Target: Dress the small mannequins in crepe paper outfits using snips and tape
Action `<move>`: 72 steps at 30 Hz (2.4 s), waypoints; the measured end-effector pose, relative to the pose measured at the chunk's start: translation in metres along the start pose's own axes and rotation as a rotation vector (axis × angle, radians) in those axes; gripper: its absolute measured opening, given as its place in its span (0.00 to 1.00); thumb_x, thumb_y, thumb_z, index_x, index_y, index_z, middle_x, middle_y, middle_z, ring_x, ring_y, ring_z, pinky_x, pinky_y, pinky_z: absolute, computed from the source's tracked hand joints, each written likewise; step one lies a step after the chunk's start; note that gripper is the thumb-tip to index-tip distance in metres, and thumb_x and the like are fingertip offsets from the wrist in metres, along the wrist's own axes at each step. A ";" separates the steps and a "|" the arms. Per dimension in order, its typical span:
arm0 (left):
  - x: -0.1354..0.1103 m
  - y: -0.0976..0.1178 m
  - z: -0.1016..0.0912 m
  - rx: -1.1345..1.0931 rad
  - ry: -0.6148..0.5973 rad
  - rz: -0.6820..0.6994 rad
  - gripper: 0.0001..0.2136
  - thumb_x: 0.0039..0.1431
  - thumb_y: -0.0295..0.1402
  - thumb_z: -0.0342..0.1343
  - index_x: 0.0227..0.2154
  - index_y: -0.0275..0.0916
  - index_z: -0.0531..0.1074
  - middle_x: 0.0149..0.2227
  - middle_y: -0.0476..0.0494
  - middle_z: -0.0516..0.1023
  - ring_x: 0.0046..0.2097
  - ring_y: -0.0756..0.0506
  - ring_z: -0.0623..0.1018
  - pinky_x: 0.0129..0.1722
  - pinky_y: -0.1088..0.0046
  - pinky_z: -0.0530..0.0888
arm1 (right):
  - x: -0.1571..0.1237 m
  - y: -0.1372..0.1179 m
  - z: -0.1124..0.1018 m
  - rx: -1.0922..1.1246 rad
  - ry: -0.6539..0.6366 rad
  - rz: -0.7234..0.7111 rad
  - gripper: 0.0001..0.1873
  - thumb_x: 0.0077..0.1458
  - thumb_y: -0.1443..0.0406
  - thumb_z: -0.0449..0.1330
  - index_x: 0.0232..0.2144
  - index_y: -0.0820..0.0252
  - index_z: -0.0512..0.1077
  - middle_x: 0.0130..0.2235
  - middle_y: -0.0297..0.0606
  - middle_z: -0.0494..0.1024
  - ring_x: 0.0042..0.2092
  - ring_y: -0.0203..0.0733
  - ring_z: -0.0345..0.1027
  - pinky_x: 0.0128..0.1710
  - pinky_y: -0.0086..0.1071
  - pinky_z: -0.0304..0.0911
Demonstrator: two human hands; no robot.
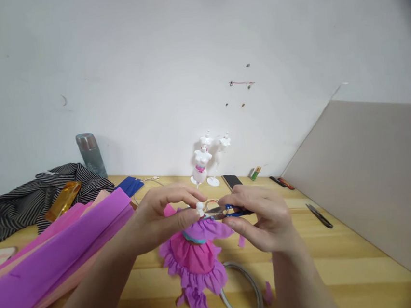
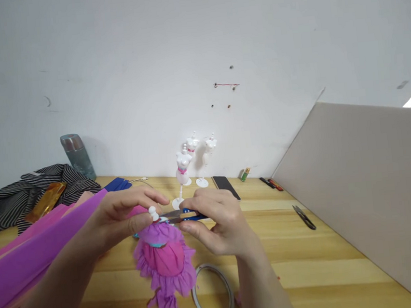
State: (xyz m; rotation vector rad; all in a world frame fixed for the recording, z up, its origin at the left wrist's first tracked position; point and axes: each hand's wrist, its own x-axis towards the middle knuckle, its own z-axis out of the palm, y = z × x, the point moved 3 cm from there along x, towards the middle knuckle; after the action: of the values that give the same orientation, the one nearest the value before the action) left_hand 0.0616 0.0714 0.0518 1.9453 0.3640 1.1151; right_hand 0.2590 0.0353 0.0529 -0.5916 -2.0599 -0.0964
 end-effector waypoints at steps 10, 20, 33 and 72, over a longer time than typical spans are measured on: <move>-0.001 0.006 -0.001 0.011 0.005 -0.045 0.04 0.58 0.30 0.60 0.31 0.38 0.79 0.41 0.42 0.82 0.43 0.44 0.79 0.43 0.68 0.74 | -0.003 0.010 -0.002 0.041 0.043 0.104 0.05 0.53 0.67 0.63 0.35 0.60 0.75 0.24 0.34 0.73 0.23 0.33 0.61 0.23 0.28 0.54; 0.000 0.005 -0.001 0.120 0.080 -0.084 0.04 0.55 0.30 0.59 0.29 0.37 0.78 0.38 0.41 0.82 0.40 0.44 0.80 0.41 0.68 0.74 | -0.002 -0.008 0.014 0.483 0.040 0.698 0.08 0.46 0.63 0.65 0.30 0.60 0.79 0.26 0.35 0.77 0.24 0.34 0.65 0.22 0.27 0.60; -0.003 0.013 -0.005 0.201 0.199 -0.148 0.03 0.48 0.28 0.60 0.21 0.36 0.73 0.35 0.43 0.80 0.38 0.46 0.78 0.40 0.69 0.72 | 0.006 -0.034 0.026 0.248 0.179 0.605 0.06 0.43 0.72 0.60 0.20 0.59 0.75 0.20 0.31 0.75 0.21 0.31 0.62 0.21 0.24 0.59; -0.001 -0.003 -0.012 0.051 0.135 -0.321 0.07 0.52 0.34 0.59 0.29 0.35 0.77 0.32 0.42 0.77 0.35 0.47 0.75 0.33 0.72 0.72 | -0.003 -0.062 0.018 0.350 -0.626 0.505 0.10 0.42 0.78 0.58 0.22 0.59 0.68 0.26 0.31 0.74 0.27 0.32 0.66 0.26 0.24 0.57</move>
State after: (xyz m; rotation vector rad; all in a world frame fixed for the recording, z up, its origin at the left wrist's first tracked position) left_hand 0.0519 0.0784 0.0522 1.7802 0.7561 1.0338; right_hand 0.2179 -0.0151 0.0507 -0.9822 -2.3581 0.8187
